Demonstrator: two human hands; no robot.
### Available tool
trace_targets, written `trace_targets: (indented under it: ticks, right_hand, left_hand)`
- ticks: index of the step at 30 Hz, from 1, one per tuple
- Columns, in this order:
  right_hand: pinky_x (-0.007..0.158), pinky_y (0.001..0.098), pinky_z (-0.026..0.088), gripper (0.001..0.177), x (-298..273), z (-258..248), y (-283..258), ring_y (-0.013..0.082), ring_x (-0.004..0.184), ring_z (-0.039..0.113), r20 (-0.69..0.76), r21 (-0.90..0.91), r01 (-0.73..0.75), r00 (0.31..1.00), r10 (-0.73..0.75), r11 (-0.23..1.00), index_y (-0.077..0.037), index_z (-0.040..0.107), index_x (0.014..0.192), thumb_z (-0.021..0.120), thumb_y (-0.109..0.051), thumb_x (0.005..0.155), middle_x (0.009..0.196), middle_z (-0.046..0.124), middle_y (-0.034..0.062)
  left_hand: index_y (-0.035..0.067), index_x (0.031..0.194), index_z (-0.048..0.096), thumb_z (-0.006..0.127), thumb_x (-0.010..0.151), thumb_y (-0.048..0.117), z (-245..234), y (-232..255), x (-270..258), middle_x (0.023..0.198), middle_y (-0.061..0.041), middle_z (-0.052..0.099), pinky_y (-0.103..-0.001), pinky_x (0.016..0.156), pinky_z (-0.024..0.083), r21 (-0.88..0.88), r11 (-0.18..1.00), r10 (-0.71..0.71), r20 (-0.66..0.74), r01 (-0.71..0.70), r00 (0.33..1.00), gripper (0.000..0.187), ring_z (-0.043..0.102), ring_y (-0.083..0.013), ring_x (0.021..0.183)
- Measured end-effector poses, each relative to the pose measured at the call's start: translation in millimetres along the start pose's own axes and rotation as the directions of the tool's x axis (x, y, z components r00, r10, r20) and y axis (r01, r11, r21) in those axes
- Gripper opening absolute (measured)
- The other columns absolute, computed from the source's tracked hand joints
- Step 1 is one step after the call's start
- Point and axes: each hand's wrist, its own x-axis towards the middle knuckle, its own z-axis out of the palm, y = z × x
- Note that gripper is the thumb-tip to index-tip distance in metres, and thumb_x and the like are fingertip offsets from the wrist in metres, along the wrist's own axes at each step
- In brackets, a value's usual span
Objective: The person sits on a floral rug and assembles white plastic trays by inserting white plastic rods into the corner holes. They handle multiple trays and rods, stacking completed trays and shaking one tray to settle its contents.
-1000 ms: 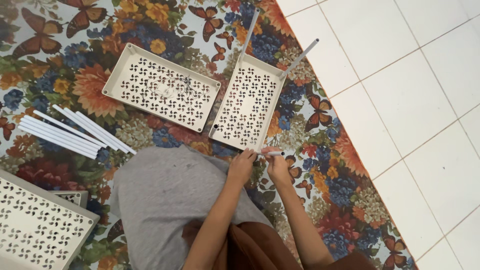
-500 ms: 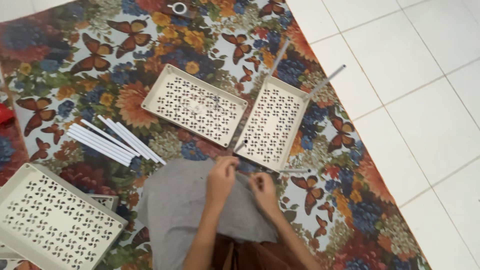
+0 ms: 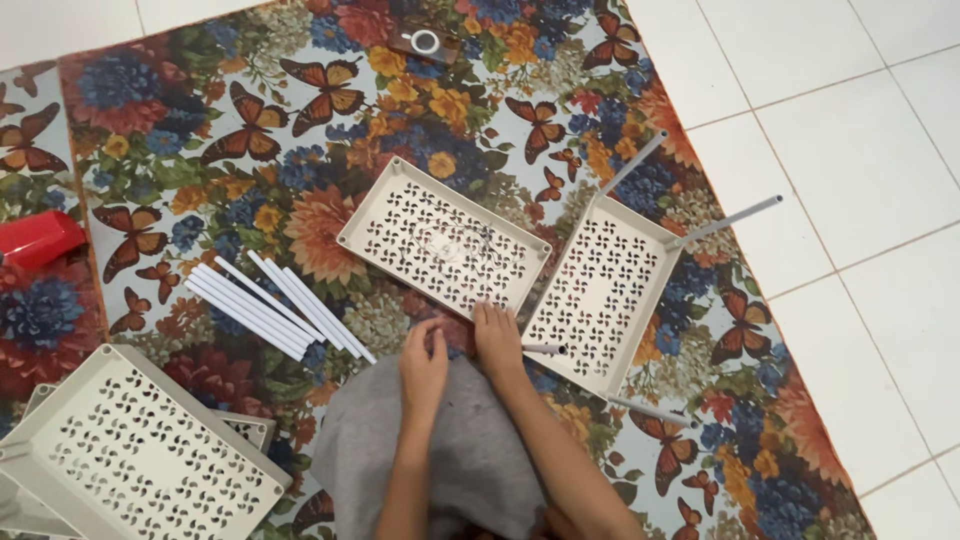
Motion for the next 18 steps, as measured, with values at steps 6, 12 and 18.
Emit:
trace_targets:
  ticks: [6, 12, 18]
  right_hand:
    - [0.074, 0.0506, 0.063, 0.017, 7, -6, -18, 0.0392, 0.084, 0.078, 0.197, 0.01, -0.163, 0.967, 0.158, 0.987, -0.01, 0.071, 0.111, 0.067, -0.009, 0.094, 0.103, 0.08, 0.0143]
    - [0.073, 0.0483, 0.062, 0.019, 9, -77, -72, 0.0355, 0.084, 0.079, 0.026, 0.086, -0.106, 0.994, 0.104, 0.991, -0.01, 0.075, 0.11, 0.069, -0.009, 0.092, 0.097, 0.081, 0.0114]
    - [0.087, 0.0431, 0.062, 0.036, -8, -178, -124, 0.0305, 0.1, 0.08, -0.157, 0.162, 0.031, 0.988, -0.006, 0.986, -0.007, 0.077, 0.126, 0.071, -0.009, 0.09, 0.112, 0.082, 0.0106]
  left_hand:
    - [-0.002, 0.134, 0.067, 0.067, 0.106, 0.016, 10, -40, 8, 0.13, -0.021, 0.077, -0.038, 0.1, 0.063, -0.146, 0.986, -0.08, -0.013, 0.077, 0.997, 0.034, 0.08, -0.0315, 0.12]
    - [-0.002, 0.162, 0.047, 0.073, 0.113, 0.034, 6, -49, 3, 0.145, -0.023, 0.075, -0.034, 0.106, 0.061, -0.314, 0.909, -0.258, 0.088, 0.273, 0.962, 0.067, 0.078, -0.0256, 0.129]
    - [0.011, 0.177, 0.018, 0.076, 0.1, 0.031, -23, 20, -11, 0.14, -0.022, 0.071, -0.042, 0.081, 0.062, -0.533, 0.709, -0.471, 0.131, 0.462, 0.873, 0.098, 0.074, -0.0282, 0.111]
